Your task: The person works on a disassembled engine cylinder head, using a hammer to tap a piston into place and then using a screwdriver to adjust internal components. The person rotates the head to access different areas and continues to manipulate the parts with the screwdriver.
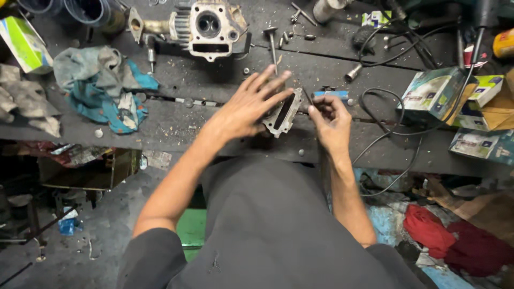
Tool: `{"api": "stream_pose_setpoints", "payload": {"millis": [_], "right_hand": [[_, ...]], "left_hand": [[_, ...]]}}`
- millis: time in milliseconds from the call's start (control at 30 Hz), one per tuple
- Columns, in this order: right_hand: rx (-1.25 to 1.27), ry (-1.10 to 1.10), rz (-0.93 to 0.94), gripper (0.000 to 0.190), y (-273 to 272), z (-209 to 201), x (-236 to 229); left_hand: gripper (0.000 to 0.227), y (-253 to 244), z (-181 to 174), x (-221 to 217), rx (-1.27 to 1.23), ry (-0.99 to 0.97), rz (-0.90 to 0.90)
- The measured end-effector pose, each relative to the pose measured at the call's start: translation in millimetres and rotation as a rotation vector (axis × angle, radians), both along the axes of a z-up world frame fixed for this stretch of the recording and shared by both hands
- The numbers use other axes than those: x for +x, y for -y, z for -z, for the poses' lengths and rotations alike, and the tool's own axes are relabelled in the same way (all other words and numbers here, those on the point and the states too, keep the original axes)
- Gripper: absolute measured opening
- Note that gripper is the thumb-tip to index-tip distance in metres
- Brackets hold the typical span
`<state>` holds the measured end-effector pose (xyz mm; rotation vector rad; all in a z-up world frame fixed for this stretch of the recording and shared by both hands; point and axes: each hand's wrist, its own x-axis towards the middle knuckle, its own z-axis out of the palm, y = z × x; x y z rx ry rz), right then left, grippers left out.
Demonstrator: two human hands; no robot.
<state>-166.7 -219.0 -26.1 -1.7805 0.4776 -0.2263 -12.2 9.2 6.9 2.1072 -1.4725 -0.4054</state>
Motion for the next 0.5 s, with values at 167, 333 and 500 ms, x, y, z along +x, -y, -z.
{"api": "stream_pose_setpoints", "payload": {"millis": [167,333,500], "right_hand": [[0.043,-0.086,-0.115,0.026,-6.2,-16.9,-21.1],[0.095,-0.415,-0.189,0.024,-22.6,-42.2,-31.9],[-0.183,-0.344,-0.4,0.027,-25.4,-60.1,-24.6]], "left_hand": [[0.099,-18.3,-12.7,-50.8,-0.116,-0.151,-0.362],[0.085,-1.8,-2.6,-85.3,-0.049,-0.14,-0.573],[0.09,5.5,9.2,-94.0,-0.061,-0.048,-0.636]]}}
